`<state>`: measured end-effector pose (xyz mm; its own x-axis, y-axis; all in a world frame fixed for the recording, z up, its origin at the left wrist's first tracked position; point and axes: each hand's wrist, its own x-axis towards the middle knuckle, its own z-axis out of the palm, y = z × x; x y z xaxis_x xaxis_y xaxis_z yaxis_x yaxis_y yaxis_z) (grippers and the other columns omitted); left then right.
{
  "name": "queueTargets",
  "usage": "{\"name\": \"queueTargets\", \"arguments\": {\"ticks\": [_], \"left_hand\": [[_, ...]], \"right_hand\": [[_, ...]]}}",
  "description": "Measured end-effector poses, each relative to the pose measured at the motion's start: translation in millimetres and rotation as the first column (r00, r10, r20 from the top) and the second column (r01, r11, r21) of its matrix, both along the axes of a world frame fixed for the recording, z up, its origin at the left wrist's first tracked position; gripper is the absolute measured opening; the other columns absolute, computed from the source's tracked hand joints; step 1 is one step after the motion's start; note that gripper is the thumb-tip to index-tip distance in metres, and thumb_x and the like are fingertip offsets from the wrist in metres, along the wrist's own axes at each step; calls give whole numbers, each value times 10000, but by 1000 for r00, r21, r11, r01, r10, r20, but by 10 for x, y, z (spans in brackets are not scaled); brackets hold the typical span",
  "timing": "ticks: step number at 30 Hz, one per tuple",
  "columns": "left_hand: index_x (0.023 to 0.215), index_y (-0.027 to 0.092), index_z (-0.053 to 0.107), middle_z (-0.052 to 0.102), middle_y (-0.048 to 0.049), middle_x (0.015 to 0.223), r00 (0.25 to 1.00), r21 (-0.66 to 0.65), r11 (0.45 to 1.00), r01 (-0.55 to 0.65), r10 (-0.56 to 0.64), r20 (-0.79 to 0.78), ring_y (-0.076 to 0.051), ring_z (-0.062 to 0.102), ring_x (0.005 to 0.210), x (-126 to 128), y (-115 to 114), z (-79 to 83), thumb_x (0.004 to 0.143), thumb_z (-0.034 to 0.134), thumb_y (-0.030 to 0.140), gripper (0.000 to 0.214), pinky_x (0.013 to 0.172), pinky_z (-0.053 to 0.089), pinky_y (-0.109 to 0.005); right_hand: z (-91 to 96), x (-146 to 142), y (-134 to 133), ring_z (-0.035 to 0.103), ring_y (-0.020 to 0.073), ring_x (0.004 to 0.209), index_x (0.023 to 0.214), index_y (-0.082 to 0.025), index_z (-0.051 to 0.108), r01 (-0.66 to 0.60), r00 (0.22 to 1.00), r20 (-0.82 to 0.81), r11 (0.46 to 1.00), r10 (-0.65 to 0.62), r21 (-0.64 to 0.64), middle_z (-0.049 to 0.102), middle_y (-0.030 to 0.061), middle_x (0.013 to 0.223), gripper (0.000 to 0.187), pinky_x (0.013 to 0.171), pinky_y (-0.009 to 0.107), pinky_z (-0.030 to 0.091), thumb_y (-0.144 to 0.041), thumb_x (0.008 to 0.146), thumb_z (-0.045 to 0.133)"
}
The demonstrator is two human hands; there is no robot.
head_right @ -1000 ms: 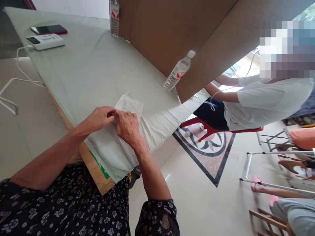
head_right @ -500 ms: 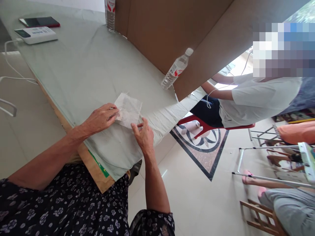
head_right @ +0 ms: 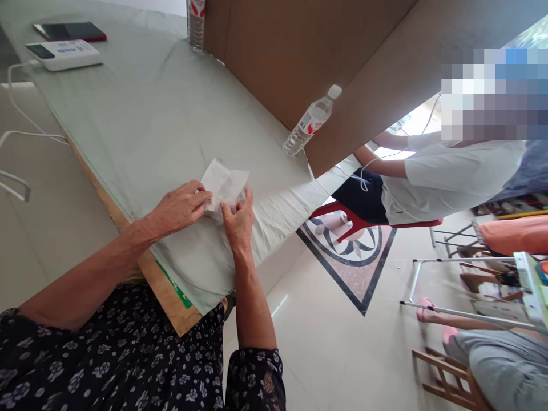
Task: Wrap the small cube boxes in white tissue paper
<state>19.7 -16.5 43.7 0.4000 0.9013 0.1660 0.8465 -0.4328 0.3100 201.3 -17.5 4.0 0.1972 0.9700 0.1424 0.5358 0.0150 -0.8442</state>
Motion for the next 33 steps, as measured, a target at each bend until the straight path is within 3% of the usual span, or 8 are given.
{"name": "queueTargets", "arguments": {"ticks": [4, 13, 19, 23, 29, 33], "left_hand": [[1120, 188, 738, 651, -131, 1209, 1000, -33, 999, -26, 26, -15, -256, 643, 1049, 23, 1, 39, 990, 487, 207, 284, 767, 522, -310], [1108, 167, 750, 642, -141, 1191, 997, -131, 991, -31, 39, 61, -233, 660, 978, 44, 50, 25, 954, 516, 175, 280, 824, 533, -316], [1092, 147, 739, 645, -150, 1185, 990, -164, 986, -34, 56, 132, -238, 669, 992, 52, 69, 0, 963, 478, 170, 292, 878, 546, -340], [1079, 140, 714, 656, -145, 1142, 968, -172, 985, -22, 63, 242, -244, 665, 985, 38, 76, -68, 942, 496, 182, 260, 894, 556, -361], [1346, 131, 615, 664, -117, 1161, 886, -137, 990, -25, 86, 456, -189, 632, 853, -20, 98, -254, 849, 553, 180, 503, 890, 556, -362], [1355, 147, 610, 675, -92, 1143, 825, -134, 991, -2, 78, 560, -148, 597, 761, -50, 100, -302, 807, 572, 187, 551, 827, 550, -331]], "right_hand": [[46, -95, 32, 504, 144, 632, 1482, -160, 435, -28, 998, -45, 997, 32, 77, 507, -87, 685, 707, 717, 319, 489, -328, 842, 681], [128, -258, 85, 621, 148, 697, 1497, -172, 460, -86, 989, -112, 993, 95, 87, 671, -32, 788, 676, 750, 312, 525, -308, 863, 652], [117, -299, 103, 660, 163, 719, 1488, -153, 493, -103, 992, -68, 993, 107, 60, 728, 9, 856, 658, 774, 326, 545, -328, 875, 654], [202, -282, 38, 696, 179, 748, 1476, -155, 528, -218, 976, 6, 975, 218, 30, 784, 56, 965, 626, 808, 344, 566, -365, 898, 646], [299, -115, -28, 696, 155, 776, 1510, -196, 481, -450, 893, 6, 893, 450, 7, 782, 74, 1162, 535, 844, 347, 579, -250, 979, 449], [320, -77, 20, 650, 128, 710, 1539, -220, 438, -530, 842, 104, 848, 529, -18, 750, 69, 1237, 632, 817, 332, 576, -177, 916, 534]]}}
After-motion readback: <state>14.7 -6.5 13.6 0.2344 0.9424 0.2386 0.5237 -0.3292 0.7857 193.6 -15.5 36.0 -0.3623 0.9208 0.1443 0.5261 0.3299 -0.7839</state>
